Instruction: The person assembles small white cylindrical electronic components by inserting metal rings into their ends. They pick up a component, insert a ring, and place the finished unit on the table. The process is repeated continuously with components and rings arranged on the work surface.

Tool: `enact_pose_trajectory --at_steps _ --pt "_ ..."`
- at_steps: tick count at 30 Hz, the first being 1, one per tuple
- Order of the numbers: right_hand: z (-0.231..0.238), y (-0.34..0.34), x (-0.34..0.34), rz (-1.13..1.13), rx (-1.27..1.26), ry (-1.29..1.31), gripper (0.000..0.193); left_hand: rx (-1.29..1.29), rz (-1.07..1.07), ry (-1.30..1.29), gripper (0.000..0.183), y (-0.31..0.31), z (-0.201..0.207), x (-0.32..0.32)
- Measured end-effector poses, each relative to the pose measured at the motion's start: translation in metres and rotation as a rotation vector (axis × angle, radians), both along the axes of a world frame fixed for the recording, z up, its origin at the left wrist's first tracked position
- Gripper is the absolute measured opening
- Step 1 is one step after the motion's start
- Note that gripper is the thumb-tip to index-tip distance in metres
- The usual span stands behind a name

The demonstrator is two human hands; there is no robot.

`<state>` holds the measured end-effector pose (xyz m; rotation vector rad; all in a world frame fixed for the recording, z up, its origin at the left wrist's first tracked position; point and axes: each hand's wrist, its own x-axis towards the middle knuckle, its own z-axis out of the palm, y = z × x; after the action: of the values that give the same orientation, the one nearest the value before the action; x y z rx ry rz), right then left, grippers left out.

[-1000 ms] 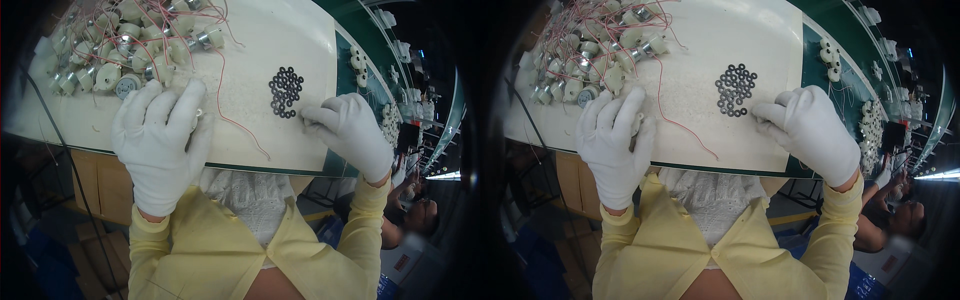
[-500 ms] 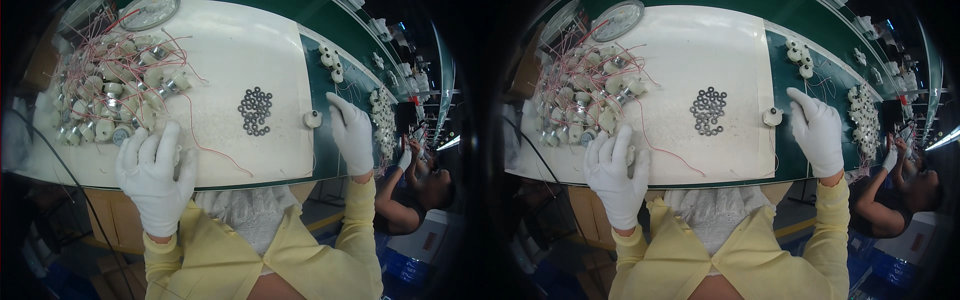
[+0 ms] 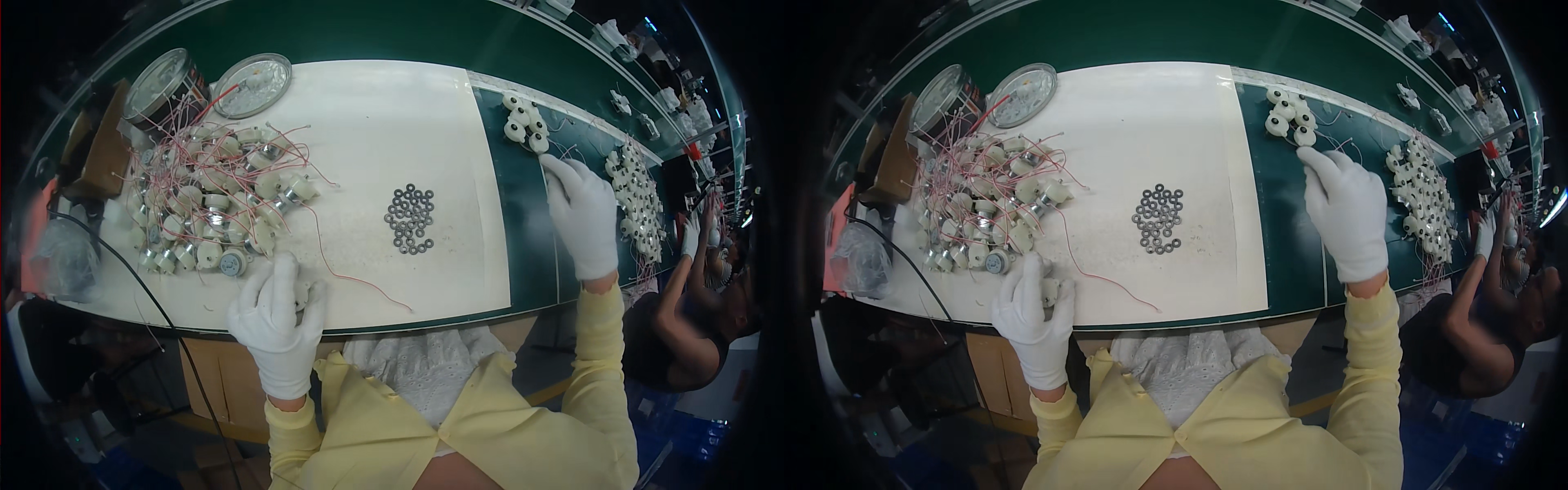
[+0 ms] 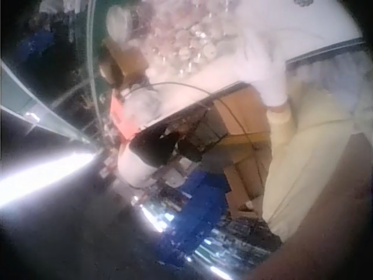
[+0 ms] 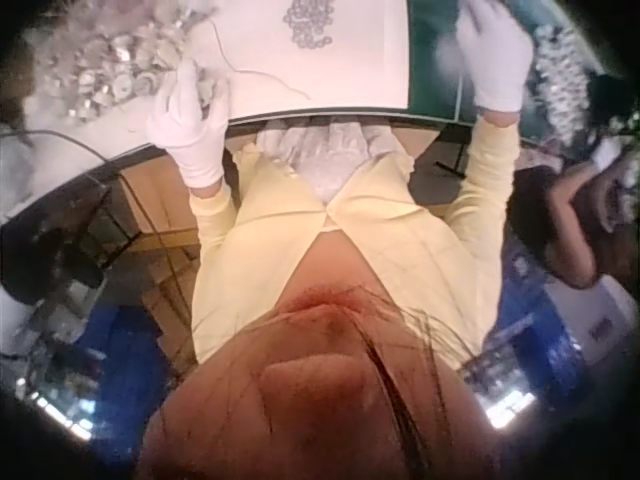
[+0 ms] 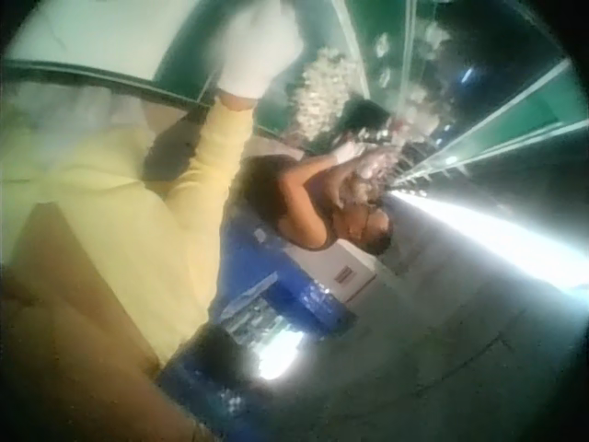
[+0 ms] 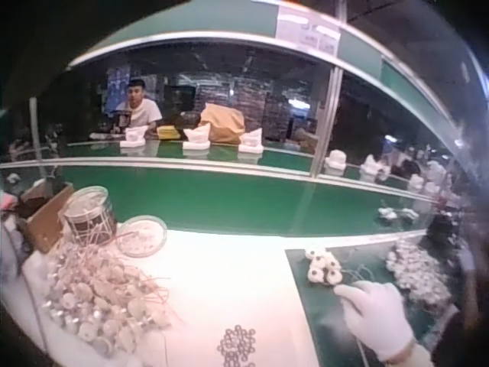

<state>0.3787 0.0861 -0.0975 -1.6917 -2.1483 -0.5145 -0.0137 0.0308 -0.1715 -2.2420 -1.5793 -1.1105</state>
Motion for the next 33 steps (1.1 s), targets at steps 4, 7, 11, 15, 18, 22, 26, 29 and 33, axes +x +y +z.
enact_pose_trajectory --at_steps 4,7,11,15,18,22,26,29,33 --pt "0.005 -0.023 -0.015 0.026 0.076 0.121 0.023 -0.005 0.04 -0.034 0.066 -0.007 -0.017 -0.002" --pt "0.001 -0.006 -0.031 0.103 0.133 0.003 0.022 0.042 0.048 -0.019 0.067 -0.003 -0.023 -0.002" --pt "-0.013 0.062 -0.031 0.127 0.134 -0.15 0.021 0.041 0.036 0.035 0.066 -0.003 -0.008 0.0" --pt "-0.03 0.085 0.0 0.084 0.019 -0.237 0.014 0.045 0.022 0.0 0.072 -0.006 -0.002 -0.003" --pt "-0.02 0.059 0.0 0.08 0.061 -0.154 0.02 0.135 0.051 -0.059 0.076 -0.011 0.019 -0.002" --pt "0.025 -0.004 -0.08 0.439 0.063 0.114 0.037 0.256 -0.021 -0.187 0.092 -0.028 0.028 -0.004" --pt "0.034 -0.057 -0.137 0.932 -0.095 0.383 0.032 0.177 -0.363 -0.544 0.103 -0.041 0.04 0.033" --pt "0.021 -0.076 -0.153 0.933 0.013 0.531 0.033 0.1 -0.547 -0.625 0.099 -0.032 0.056 0.063" --pt "0.014 -0.083 -0.14 0.757 -0.11 0.611 0.044 0.057 -0.59 -0.564 0.09 -0.022 0.069 0.091"
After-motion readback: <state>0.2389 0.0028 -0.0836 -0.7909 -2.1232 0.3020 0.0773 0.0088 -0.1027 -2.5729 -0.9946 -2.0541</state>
